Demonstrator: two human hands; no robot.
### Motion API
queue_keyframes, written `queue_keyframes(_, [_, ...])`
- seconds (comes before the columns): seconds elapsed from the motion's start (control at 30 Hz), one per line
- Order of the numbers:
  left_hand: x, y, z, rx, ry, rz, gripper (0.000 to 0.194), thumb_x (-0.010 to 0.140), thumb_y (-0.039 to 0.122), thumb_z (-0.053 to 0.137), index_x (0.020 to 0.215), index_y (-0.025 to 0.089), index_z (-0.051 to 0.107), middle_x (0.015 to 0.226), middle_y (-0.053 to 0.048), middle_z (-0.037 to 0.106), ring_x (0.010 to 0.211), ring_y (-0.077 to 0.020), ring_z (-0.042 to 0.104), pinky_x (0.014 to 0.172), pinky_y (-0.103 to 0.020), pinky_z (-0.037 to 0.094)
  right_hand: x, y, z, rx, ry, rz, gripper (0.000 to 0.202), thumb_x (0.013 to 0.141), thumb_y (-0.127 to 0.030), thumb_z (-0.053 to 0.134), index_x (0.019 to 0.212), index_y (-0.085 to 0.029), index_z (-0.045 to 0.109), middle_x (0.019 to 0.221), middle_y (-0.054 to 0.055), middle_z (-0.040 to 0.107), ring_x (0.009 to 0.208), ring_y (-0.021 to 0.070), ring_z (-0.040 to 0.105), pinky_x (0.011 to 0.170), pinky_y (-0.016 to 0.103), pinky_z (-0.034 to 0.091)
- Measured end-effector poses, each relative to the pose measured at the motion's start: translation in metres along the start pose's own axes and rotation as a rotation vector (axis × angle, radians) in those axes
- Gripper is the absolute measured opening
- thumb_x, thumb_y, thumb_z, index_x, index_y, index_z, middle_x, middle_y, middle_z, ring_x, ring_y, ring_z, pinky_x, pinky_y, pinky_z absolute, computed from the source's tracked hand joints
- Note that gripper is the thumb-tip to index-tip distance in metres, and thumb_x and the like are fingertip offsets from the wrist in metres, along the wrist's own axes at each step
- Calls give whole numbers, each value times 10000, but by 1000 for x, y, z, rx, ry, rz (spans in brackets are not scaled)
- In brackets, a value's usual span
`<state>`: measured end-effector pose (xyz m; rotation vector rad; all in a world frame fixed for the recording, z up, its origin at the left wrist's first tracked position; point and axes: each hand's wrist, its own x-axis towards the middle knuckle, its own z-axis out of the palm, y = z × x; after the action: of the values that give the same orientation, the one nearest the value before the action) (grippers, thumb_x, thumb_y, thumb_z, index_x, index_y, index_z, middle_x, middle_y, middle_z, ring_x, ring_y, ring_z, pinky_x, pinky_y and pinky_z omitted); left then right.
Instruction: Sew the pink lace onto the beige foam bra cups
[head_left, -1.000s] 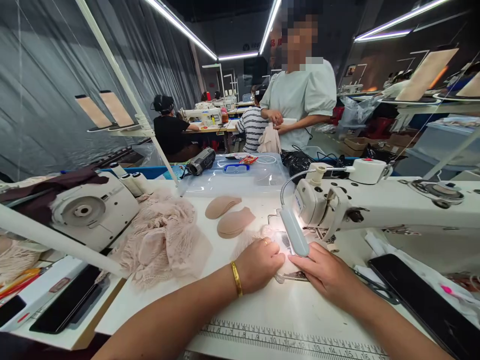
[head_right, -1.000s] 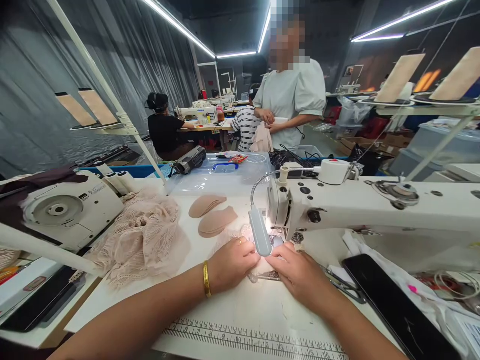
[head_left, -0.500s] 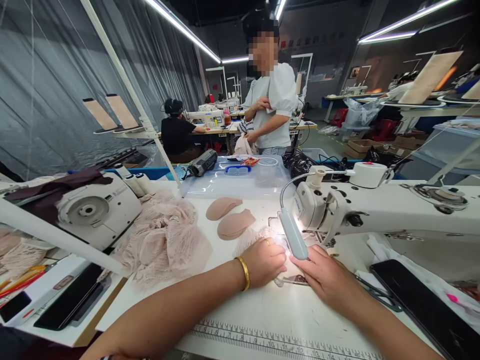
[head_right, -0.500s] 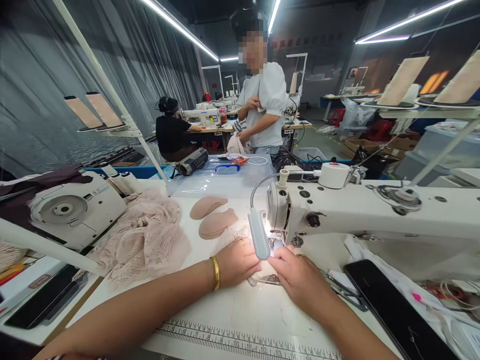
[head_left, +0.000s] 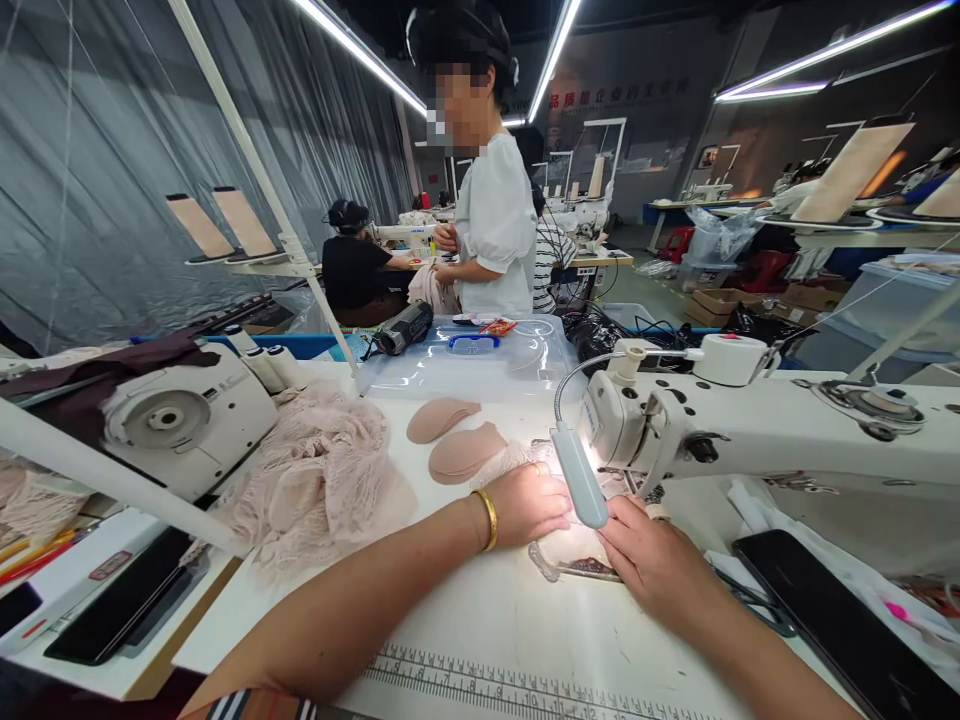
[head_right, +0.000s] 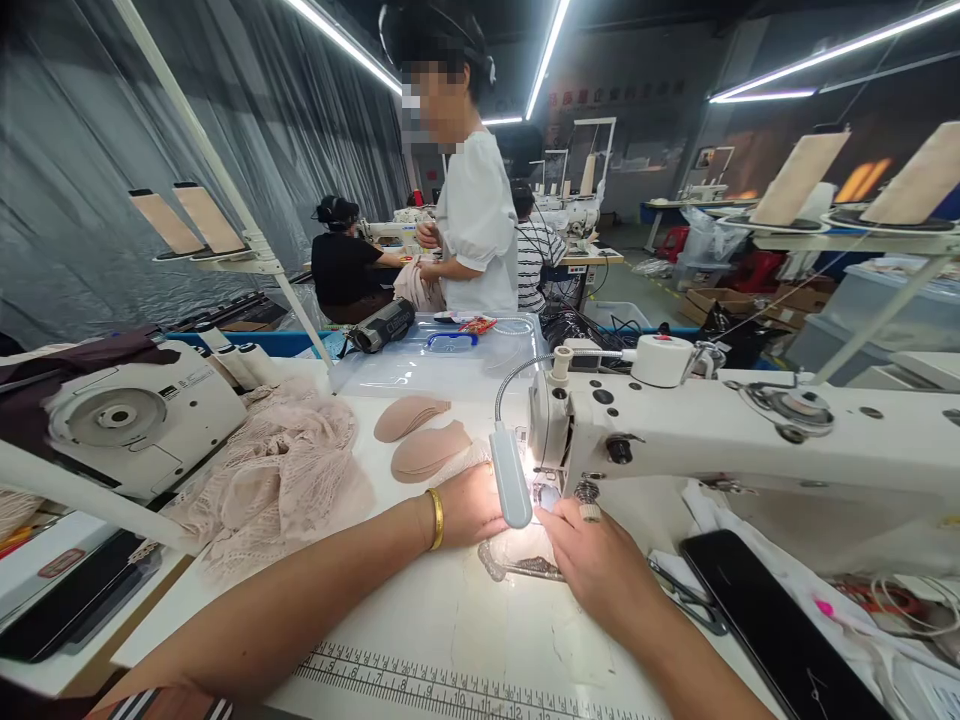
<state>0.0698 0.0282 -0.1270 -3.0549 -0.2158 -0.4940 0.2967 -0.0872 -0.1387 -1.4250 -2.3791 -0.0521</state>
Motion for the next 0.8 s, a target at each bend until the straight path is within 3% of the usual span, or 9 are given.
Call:
queue_keyframes(0.17, [0, 2, -2, 20, 4, 18, 296, 1058, 306, 469, 928, 185, 706, 1053, -77, 744, 880, -211, 626, 885, -373, 456, -2, 2, -1, -3, 13, -23, 297, 975, -91, 415, 1105, -264, 619, 882, 27, 599, 674, 193, 585, 528, 292, 406])
queue_keyframes(0.4, [5, 1, -6, 90, -21, -40, 347, 1078, 305, 421, 958, 163, 714, 1022, -83, 721, 876, -209, 612, 867, -372, 455, 1, -2, -5, 10, 20, 1, 242, 972, -91, 397, 876, -246, 557, 838, 13, 582, 552, 149, 473, 502, 287, 355])
queue_keyframes(0.57, [8, 7, -13, 115, -109, -179, 276, 1027, 348, 515, 965, 193, 736, 1013, -96, 703, 959, -268, 600, 860, -414, 451, 2, -5, -6, 39, 26, 37, 243, 995, -129, 385, 874, -245, 561, 814, 10, 561, 572, 161, 481, 518, 301, 357])
queue_keyframes(0.67, [12, 8, -12, 82, -138, -227, 165, 974, 250, 563, 982, 182, 713, 993, -100, 696, 966, -275, 611, 859, -414, 468, 1, -3, -5, 102, 47, 50, 254, 1017, -171, 382, 910, -253, 598, 822, 12, 566, 616, 172, 516, 535, 303, 372])
queue_keyframes(0.8, [8, 6, -18, 53, -120, -271, 197, 910, 76, 512, 1025, 124, 665, 971, -132, 698, 899, -260, 638, 821, -395, 505, 0, -10, -7, 239, 55, 108, 297, 1065, -301, 353, 985, -266, 637, 846, 30, 612, 730, 210, 587, 659, 347, 456])
